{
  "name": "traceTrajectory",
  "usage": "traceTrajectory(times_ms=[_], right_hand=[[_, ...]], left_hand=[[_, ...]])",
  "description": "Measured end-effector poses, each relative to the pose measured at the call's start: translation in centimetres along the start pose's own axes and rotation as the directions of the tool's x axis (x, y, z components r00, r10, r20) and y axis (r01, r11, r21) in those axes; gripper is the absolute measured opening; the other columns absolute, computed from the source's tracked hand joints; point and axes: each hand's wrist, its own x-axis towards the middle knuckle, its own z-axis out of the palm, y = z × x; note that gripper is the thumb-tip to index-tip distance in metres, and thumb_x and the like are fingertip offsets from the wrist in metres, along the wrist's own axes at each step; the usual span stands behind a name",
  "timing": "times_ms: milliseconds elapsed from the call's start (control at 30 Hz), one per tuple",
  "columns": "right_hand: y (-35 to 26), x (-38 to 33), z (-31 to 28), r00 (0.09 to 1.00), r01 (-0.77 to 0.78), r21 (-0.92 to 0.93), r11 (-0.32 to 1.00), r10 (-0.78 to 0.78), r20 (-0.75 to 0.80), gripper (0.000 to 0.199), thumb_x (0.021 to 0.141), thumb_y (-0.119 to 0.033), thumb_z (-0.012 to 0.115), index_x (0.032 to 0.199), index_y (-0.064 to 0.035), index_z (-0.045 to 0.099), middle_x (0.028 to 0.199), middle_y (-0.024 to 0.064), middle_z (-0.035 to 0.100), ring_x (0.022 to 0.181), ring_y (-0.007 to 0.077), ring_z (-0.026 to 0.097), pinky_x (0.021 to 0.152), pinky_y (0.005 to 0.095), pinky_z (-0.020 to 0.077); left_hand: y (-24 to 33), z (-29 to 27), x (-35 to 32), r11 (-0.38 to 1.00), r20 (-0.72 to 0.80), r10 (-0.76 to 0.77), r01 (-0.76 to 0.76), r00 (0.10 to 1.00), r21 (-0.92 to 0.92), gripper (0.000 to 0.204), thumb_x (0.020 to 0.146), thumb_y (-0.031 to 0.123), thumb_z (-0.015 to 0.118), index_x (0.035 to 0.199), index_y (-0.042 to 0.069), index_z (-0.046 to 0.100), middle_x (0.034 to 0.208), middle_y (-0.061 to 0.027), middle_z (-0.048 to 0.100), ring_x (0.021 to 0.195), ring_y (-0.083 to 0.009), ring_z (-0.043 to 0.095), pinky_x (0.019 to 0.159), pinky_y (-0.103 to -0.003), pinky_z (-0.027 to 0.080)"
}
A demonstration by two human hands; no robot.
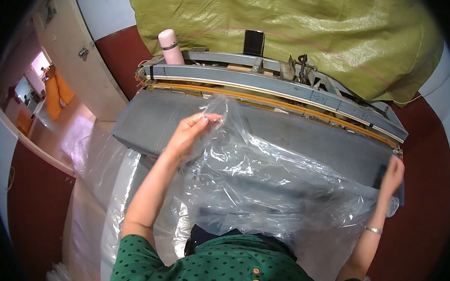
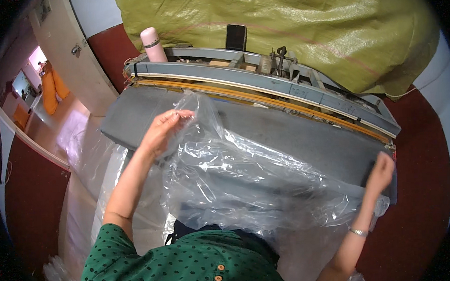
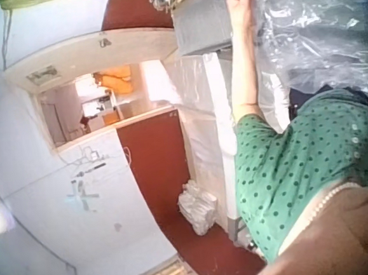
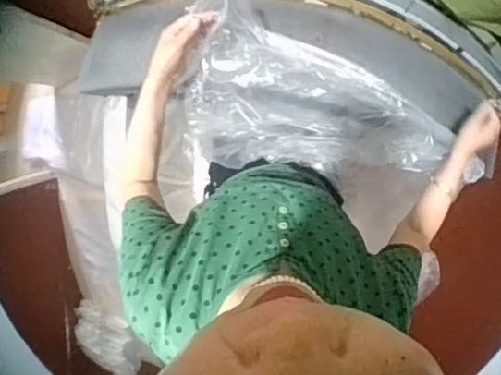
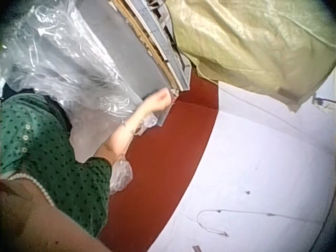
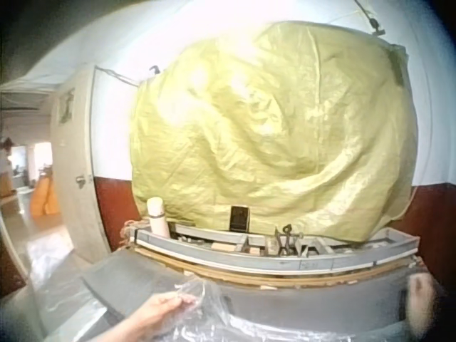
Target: The recorder is using a manual heat sealing machine to seal large plastic bags.
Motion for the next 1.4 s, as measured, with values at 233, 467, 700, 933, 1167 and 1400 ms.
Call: traceTrajectory(times_ms=[233,467,700,933,1167,1400], right_hand=[[-26.0,-4.7,11.8,0.568,0.171,0.748,0.641,-0.685,0.457,0.039,0.076,-0.015,0.069,0.111,-0.0036,0.058,0.115,0.0102,0.057,0.109,0.0203,0.053,0.089,0.0292,0.0419],[-34.7,-7.9,11.5,0.591,-0.266,0.773,0.576,-0.536,0.603,0.018,0.090,-0.014,0.054,0.083,0.0001,0.062,0.075,0.0008,0.058,0.069,0.0079,0.053,0.060,0.0237,0.0439],[-18.7,5.0,2.5,0.992,0.044,0.731,0.680,0.058,-0.114,0.023,0.094,-0.017,0.047,0.105,0.0016,0.055,0.089,0.0024,0.055,0.078,0.0107,0.051,0.069,0.0247,0.0421],[12.9,4.7,0.9,0.943,-0.316,0.019,0.949,0.316,-0.101,0.038,0.094,-0.031,0.046,0.105,0.0026,0.060,0.092,0.0112,0.064,0.082,0.0202,0.057,0.076,0.0334,0.0441],[23.0,0.7,-4.2,0.896,-0.311,-0.711,0.631,0.444,0.003,0.038,0.094,-0.033,0.041,0.102,-0.0007,0.059,0.095,0.0241,0.061,0.087,0.0421,0.058,0.073,0.0479,0.0449],[24.4,1.4,-3.1,0.972,-0.051,-0.788,0.614,0.212,0.102,0.035,0.096,-0.031,0.037,0.095,-0.0017,0.056,0.090,0.0242,0.061,0.081,0.0448,0.057,0.065,0.0526,0.0431]], left_hand=[[-0.2,6.7,-4.1,0.847,0.056,0.008,0.023,0.998,-0.531,0.041,0.093,0.028,0.049,0.125,0.003,0.047,0.132,-0.0120,0.046,0.118,-0.0233,0.049,0.095,-0.031,0.042],[-5.5,7.8,-5.3,0.487,-0.124,-0.092,-0.064,0.988,-0.871,0.035,0.092,0.016,0.050,0.121,-0.004,0.045,0.129,-0.0172,0.046,0.118,-0.0276,0.047,0.096,-0.034,0.044],[-8.0,-5.2,-4.4,0.606,-0.823,-0.032,-0.643,0.568,-0.468,0.025,0.096,0.018,0.042,0.108,-0.003,0.048,0.112,-0.0130,0.053,0.103,-0.0226,0.053,0.092,-0.035,0.045],[-1.2,-16.9,-1.4,0.831,-0.831,0.555,0.010,0.042,0.556,0.085,0.083,0.041,0.061,0.142,0.005,0.012,0.147,-0.0180,0.015,0.134,-0.0298,0.019,0.108,-0.042,0.023],[-5.0,-24.4,-2.7,0.227,-0.806,0.099,0.775,0.583,0.589,0.093,0.074,0.045,0.068,0.142,0.005,0.019,0.149,-0.0157,0.016,0.136,-0.0389,0.010,0.109,-0.044,0.020],[-4.2,-23.7,-7.0,0.263,-0.744,0.442,0.721,0.501,0.641,0.052,0.075,0.029,0.067,0.119,0.004,0.052,0.123,-0.0166,0.050,0.118,-0.0335,0.042,0.099,-0.042,0.035]])
